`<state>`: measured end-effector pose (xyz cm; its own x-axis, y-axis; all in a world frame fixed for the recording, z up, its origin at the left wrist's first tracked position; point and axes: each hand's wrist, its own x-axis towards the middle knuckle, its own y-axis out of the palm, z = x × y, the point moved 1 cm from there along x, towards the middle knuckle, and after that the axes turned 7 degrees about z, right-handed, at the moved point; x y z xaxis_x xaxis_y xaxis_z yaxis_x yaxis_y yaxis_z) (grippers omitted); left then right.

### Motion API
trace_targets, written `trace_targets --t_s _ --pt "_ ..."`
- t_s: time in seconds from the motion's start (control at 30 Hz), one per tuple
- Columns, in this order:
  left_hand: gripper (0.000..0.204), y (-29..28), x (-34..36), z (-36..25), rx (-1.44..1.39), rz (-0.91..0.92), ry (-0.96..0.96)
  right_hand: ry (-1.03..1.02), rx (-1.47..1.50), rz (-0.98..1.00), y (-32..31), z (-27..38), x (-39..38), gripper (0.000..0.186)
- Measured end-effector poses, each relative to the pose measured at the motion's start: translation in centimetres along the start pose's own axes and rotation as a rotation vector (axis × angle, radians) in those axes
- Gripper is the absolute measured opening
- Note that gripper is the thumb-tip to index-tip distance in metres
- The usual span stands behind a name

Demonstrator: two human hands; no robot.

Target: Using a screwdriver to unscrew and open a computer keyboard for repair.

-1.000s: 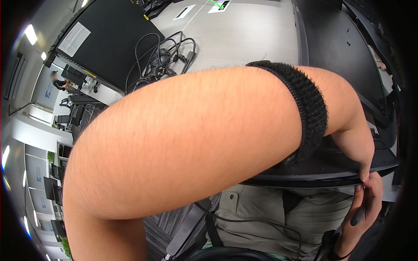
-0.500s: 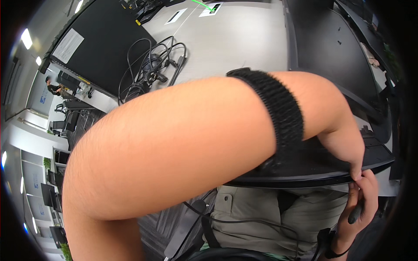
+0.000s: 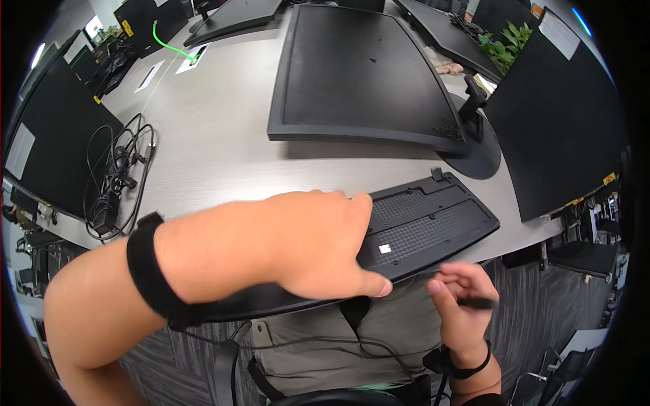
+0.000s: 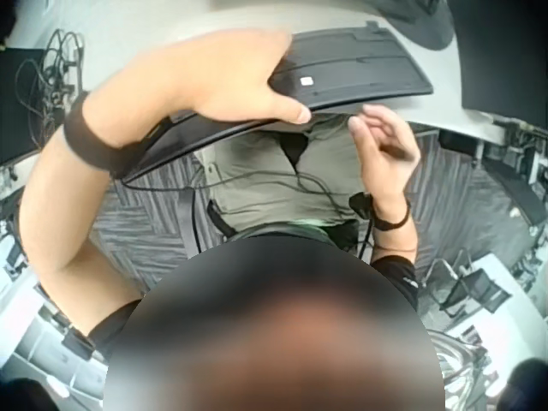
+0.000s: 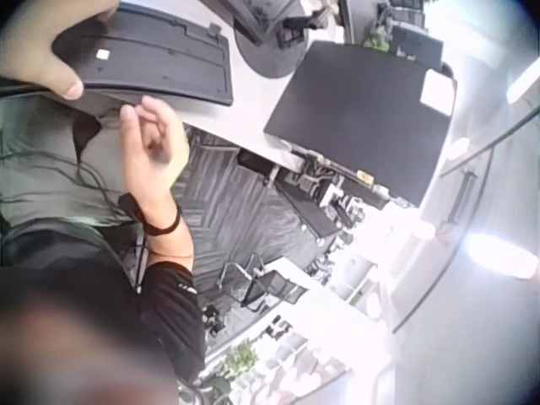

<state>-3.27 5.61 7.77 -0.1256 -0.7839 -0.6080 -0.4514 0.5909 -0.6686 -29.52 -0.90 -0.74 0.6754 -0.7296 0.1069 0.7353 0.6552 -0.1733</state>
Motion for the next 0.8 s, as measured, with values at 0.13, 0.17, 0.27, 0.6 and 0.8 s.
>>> trace_targets --t_s 0.13,0.17,0.27,0.6,0.8 --pt "0.085 3.4 0.4 -0.6 0.291 -0.226 -0.03 0.398 0.277 0.172 -0.9 -1.6 -0.5 0.02" --pt "0.081 4.1 0.6 -0.6 0.325 -0.305 -0.015 0.436 0.272 0.206 -0.9 -2.0 -0.4 0.022" --pt "0.071 5.8 0.2 0.1 0.414 -0.509 0.053 0.265 0.039 0.271 -0.7 -2.8 -0.5 0.019" --pt "0.073 14.7 -3.8 0.1 0.349 -0.635 -0.162 -0.409 -0.79 0.068 -1.9 -3.0 0.7 0.039" --pt "0.077 16.5 -3.2 1.5 0.329 -0.73 -0.1 -0.41 -0.781 0.067 -0.9 -3.6 1.3 0.035"
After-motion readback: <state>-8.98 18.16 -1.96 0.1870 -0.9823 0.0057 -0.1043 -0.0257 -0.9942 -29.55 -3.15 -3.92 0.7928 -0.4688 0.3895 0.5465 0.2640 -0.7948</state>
